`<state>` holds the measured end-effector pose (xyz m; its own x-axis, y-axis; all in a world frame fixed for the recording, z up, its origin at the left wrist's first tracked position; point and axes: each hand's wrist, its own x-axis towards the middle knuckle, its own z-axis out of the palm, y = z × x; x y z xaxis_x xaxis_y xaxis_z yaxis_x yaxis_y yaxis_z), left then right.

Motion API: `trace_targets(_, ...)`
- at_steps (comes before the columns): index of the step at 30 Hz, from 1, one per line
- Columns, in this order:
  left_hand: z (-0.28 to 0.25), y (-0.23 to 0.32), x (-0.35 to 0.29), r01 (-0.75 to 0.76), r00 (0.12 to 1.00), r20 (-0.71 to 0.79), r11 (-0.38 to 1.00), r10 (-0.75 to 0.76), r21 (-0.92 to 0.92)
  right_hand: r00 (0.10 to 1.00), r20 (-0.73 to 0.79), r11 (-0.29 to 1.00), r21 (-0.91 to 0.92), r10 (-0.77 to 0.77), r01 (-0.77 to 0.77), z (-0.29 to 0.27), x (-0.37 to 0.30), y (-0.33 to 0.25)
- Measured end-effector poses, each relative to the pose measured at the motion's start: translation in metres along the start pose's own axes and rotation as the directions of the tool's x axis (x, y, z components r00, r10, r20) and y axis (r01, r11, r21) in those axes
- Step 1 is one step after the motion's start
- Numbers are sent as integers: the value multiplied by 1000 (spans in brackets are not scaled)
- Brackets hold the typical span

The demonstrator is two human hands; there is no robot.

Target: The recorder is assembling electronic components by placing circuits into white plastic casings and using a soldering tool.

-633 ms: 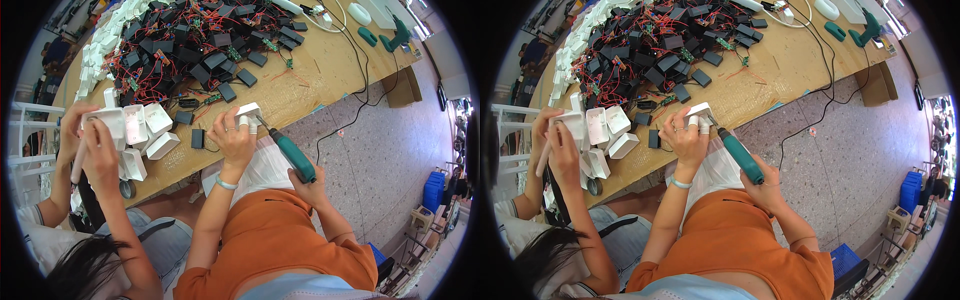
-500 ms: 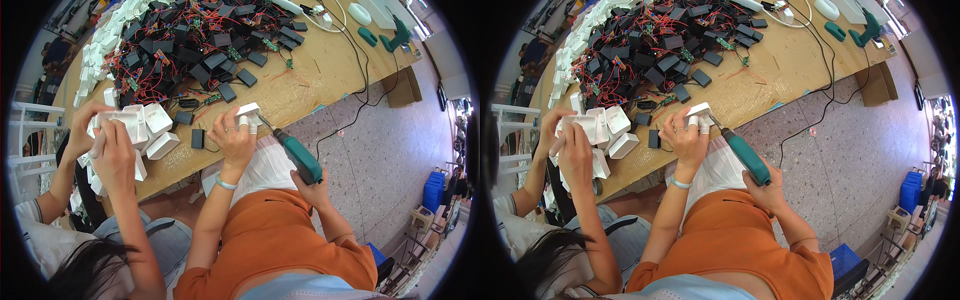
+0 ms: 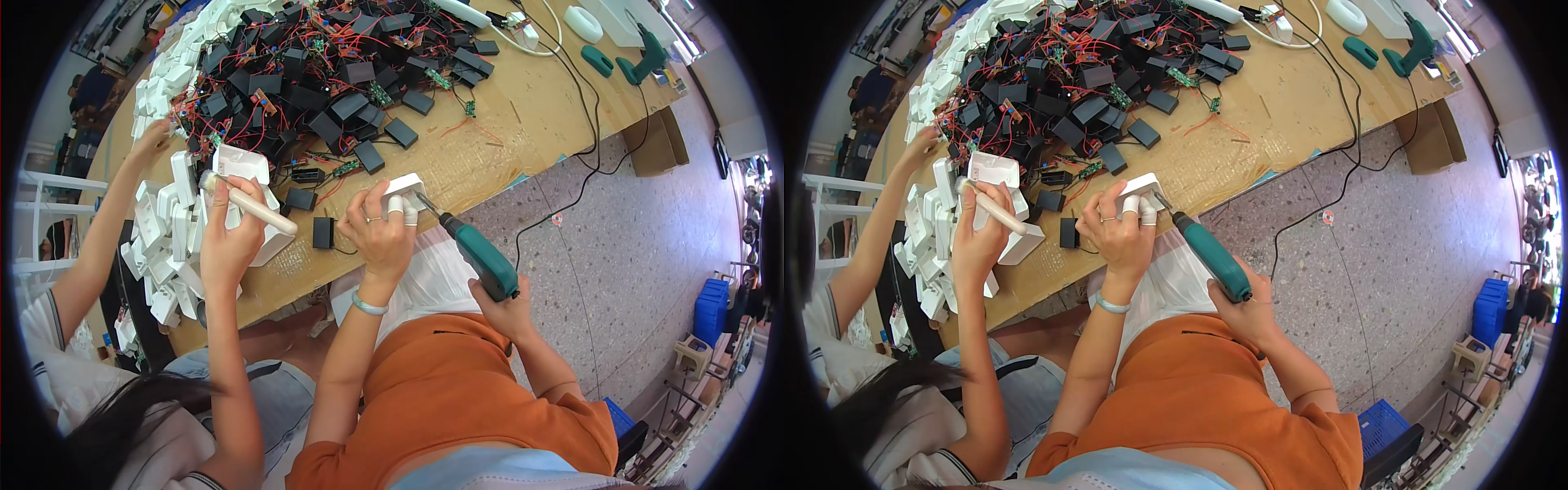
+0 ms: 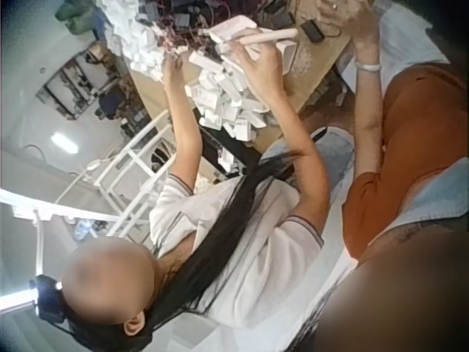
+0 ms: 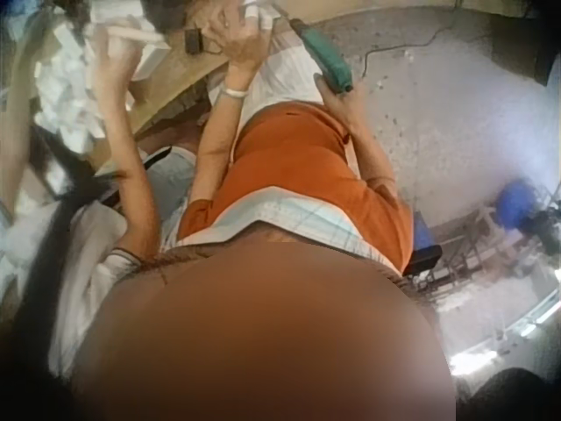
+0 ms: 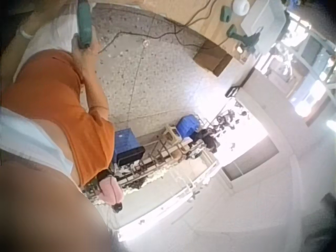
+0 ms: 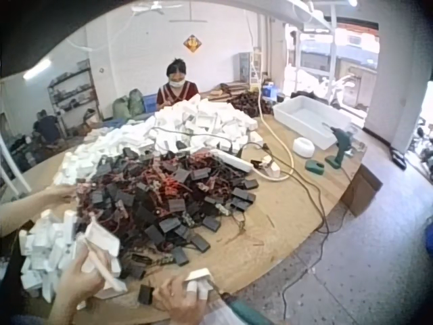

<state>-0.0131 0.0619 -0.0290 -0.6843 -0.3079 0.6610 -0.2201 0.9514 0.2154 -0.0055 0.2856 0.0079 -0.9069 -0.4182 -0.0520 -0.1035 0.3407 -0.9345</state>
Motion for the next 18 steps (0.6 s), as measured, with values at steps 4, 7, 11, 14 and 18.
trace_targets(4,0,0,1,-1,1000,10,1000,1,-5,1000,8,1000,-26,13,-13,-1,2,-4)
trace_targets(7,0,-1,1,-12,1000,-4,1000,12,-13,1000,8,998,-61,0,1,0,1,-4)
trace_targets(11,1,-1,1,-19,1000,-18,1000,19,-4,1000,14,999,-50,11,-11,-1,1,-2)
trace_targets(14,1,0,1,-32,999,-27,999,32,14,1000,21,999,-32,5,-4,-1,1,-1)
trace_targets(18,0,1,0,-38,999,-32,999,39,39,999,30,999,-35,27,-25,0,3,-7)
